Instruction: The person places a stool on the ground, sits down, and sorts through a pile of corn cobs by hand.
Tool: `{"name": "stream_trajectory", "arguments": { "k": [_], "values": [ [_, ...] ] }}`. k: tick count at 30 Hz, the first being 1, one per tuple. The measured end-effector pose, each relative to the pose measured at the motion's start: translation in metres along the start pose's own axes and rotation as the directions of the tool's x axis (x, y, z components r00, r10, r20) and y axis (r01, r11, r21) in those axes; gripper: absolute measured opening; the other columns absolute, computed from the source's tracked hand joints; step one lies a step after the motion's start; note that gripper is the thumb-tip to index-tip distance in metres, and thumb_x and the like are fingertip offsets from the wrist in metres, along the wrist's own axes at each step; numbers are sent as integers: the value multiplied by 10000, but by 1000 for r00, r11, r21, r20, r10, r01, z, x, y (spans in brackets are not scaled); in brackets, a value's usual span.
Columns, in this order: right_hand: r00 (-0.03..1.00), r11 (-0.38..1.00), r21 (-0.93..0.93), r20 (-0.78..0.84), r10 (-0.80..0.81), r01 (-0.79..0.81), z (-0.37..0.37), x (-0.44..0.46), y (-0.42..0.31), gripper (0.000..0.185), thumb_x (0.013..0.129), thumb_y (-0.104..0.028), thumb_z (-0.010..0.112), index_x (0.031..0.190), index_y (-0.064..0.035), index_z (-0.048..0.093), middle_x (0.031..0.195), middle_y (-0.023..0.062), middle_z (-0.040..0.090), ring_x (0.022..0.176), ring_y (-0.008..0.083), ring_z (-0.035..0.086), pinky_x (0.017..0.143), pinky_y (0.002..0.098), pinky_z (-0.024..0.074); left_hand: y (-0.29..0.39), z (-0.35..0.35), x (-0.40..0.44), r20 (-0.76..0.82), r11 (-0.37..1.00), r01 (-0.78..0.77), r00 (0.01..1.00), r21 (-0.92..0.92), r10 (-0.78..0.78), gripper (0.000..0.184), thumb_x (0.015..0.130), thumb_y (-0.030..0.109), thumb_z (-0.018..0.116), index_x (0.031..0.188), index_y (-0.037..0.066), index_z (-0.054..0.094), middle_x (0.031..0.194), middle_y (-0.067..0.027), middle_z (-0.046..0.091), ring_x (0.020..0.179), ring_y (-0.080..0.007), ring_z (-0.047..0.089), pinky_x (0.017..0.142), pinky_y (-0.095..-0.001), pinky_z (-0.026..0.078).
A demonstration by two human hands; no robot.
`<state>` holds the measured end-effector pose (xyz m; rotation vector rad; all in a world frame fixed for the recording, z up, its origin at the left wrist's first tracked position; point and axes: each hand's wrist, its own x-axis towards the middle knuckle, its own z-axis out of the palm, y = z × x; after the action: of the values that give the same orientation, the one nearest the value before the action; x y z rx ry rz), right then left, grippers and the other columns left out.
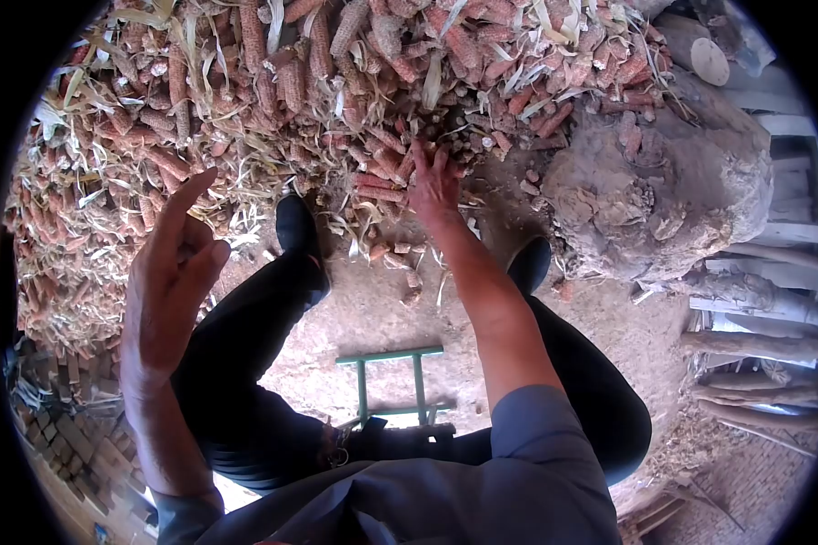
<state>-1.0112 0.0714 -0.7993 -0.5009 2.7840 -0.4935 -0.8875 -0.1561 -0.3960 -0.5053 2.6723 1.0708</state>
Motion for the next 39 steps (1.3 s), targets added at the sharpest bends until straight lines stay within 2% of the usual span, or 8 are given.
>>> {"name": "stream_trajectory", "arguments": {
  "k": [8, 18, 27, 30, 33, 34, 36, 39],
  "values": [
    [999, 998, -62, 25, -25, 27, -3, 5, 0, 933, 792, -212, 869, 1569, -261, 355, 1331, 228, 431, 1219, 475, 514, 1006, 528, 514, 5, 1, -1, 3, 997, 82, 997, -6, -82, 541, 977, 167, 681, 1495, 100, 542, 807, -46, 621, 690, -133, 558, 647, -321, 475],
    [996, 992, -116, 61, 66, -58, 4, 19, 6, 882, 769, -227, 865, 1520, -244, 404, 1316, 218, 448, 1206, 450, 547, 982, 504, 531, 3, -1, 0, 12, 997, 72, 997, -24, -71, 552, 973, 162, 681, 1498, 90, 530, 797, -51, 613, 682, -133, 553, 638, -318, 470],
    [974, 969, 248, -224, 39, 18, 7, 24, 38, 758, 721, -274, 860, 1354, -52, 506, 1310, 266, 517, 1195, 454, 565, 993, 511, 509, 4, -3, -4, -4, 998, 15, 1000, -69, -16, 554, 975, 145, 678, 1501, 71, 521, 768, -45, 589, 660, -131, 526, 611, -309, 436],
    [952, 811, 554, -104, 289, -186, -8, 23, 46, 793, 704, -318, 866, 1347, -20, 512, 1202, 296, 613, 1138, 464, 602, 983, 504, 494, 2, -3, -9, -12, 998, -27, 1000, -64, 26, 556, 971, 127, 682, 1498, 66, 516, 741, -39, 564, 643, -133, 505, 603, -311, 422],
    [929, 578, 785, -9, 369, -222, -26, -14, 28, 809, 689, -316, 860, 1379, -69, 516, 1147, 207, 662, 1075, 354, 658, 903, 494, 530, 0, -2, -7, -61, 993, -74, 996, -90, 69, 572, 958, 107, 694, 1496, 61, 505, 698, -44, 526, 630, -149, 494, 612, -330, 438],
    [915, 417, 842, 195, 354, -341, -11, -27, 35, 861, 692, -287, 846, 1446, -105, 471, 1038, 157, 683, 920, 303, 689, 760, 465, 566, 4, -3, -8, -42, 993, -45, 998, -106, 41, 579, 952, 114, 700, 1495, 62, 505, 699, -51, 532, 631, -158, 504, 617, -338, 447],
    [873, 245, 873, 317, 371, -421, -11, -68, 12, 799, 802, -30, 731, 1508, -184, 391, 867, 62, 638, 621, 128, 606, 470, 318, 458, 2, -2, -7, -57, 991, -78, 996, -107, 73, 594, 939, 134, 714, 1491, 60, 509, 700, -61, 545, 630, -176, 524, 625, -352, 461],
    [877, -114, 893, 450, 170, -436, -33, -137, -22, 397, 860, -73, 758, 1184, -122, 534, 717, 44, 614, 532, 165, 605, 456, 324, 481, -2, 1, -5, -87, 984, -124, 990, -128, 113, 606, 924, 169, 733, 1478, 46, 518, 700, -69, 555, 623, -197, 540, 631, -365, 471]
  ]
}}
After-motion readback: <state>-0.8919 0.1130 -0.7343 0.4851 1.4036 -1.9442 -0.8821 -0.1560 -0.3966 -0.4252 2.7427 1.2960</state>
